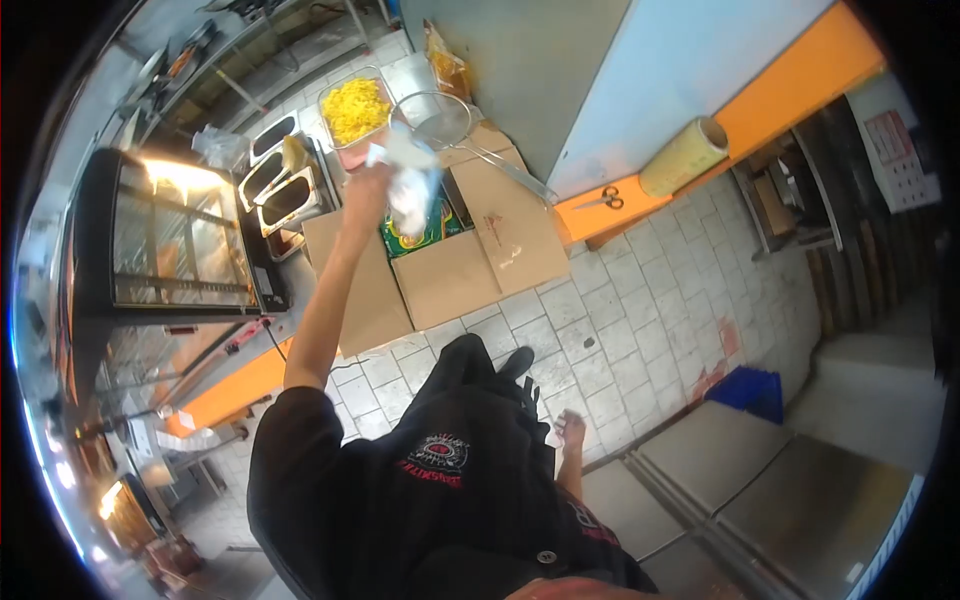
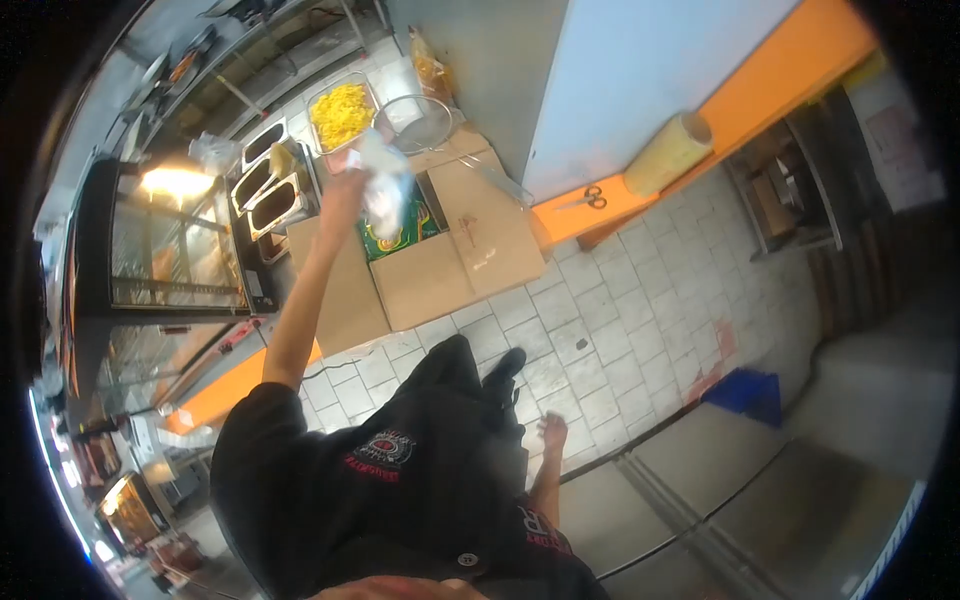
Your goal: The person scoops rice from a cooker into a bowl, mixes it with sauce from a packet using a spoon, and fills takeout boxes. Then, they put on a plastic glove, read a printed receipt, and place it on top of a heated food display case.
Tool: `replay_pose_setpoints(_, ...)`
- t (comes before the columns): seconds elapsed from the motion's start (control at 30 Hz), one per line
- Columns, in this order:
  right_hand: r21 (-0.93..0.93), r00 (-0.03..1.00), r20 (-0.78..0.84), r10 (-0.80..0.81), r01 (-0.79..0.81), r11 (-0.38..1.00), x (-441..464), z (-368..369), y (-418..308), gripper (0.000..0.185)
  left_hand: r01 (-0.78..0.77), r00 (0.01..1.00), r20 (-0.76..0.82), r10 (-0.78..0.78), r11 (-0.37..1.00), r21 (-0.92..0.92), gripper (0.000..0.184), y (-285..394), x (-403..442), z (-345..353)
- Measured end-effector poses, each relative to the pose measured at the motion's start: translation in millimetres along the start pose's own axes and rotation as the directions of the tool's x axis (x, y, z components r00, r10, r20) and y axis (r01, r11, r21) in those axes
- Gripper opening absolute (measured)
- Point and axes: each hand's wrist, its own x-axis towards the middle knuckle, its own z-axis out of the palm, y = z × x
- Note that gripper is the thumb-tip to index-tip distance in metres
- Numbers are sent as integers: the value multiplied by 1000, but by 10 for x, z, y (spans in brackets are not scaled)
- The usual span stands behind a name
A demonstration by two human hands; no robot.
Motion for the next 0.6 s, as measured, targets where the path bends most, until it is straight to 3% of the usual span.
replay_pose_setpoints(0.03, -27, 971, 53, -231, 233, 972, 282, 11, -380, 25, -69, 996, 66, 64, 995, 75, 25, 153, -126, 49)
replay_pose_setpoints(0.07, -281, 912, 143, -383, 409, 868, 456, 56, -893, 27, -90, 989, 123, 78, 992, 92, 25, 436, -239, -9)
replay_pose_setpoints(0.1, -282, 775, 221, -592, 632, 722, 477, 227, -1429, 28, -126, 989, 85, 122, 991, 53, 22, 628, -370, 72)
replay_pose_setpoints(0.17, -107, 751, 295, -590, 640, 761, -110, 768, -2596, 28, -167, 976, 125, 179, 981, -96, 16, 923, -536, 268)
replay_pose_setpoints(0.2, -74, 705, 358, -613, 675, 734, -289, 1020, -2964, 28, -168, 982, 68, 174, 982, -88, 17, 1064, -645, 454)
replay_pose_setpoints(0.23, -39, 653, 420, -631, 707, 706, -445, 1261, -3250, 27, -209, 978, -42, 205, 954, -215, 18, 1227, -692, 459)
replay_pose_setpoints(0.3, -103, 526, 496, -691, 826, 554, -807, 1733, -3683, 29, -151, 987, -92, 129, 943, -297, 21, 1470, -792, 516)
replay_pose_setpoints(0.4, -232, 89, 565, -820, 971, -54, -890, 2363, -3891, 37, -129, 982, -179, 67, 924, -361, 14, 1597, -874, 657)
replay_pose_setpoints(0.5, -246, 182, 546, -818, 968, 51, -687, 2687, -3779, 38, -19, 988, -143, -55, 883, -469, 14, 1617, -974, 698)
replay_pose_setpoints(0.6, -248, 159, 573, -804, 969, 15, -482, 2698, -3721, 37, -25, 987, -141, -75, 799, -601, 15, 1549, -1016, 769)
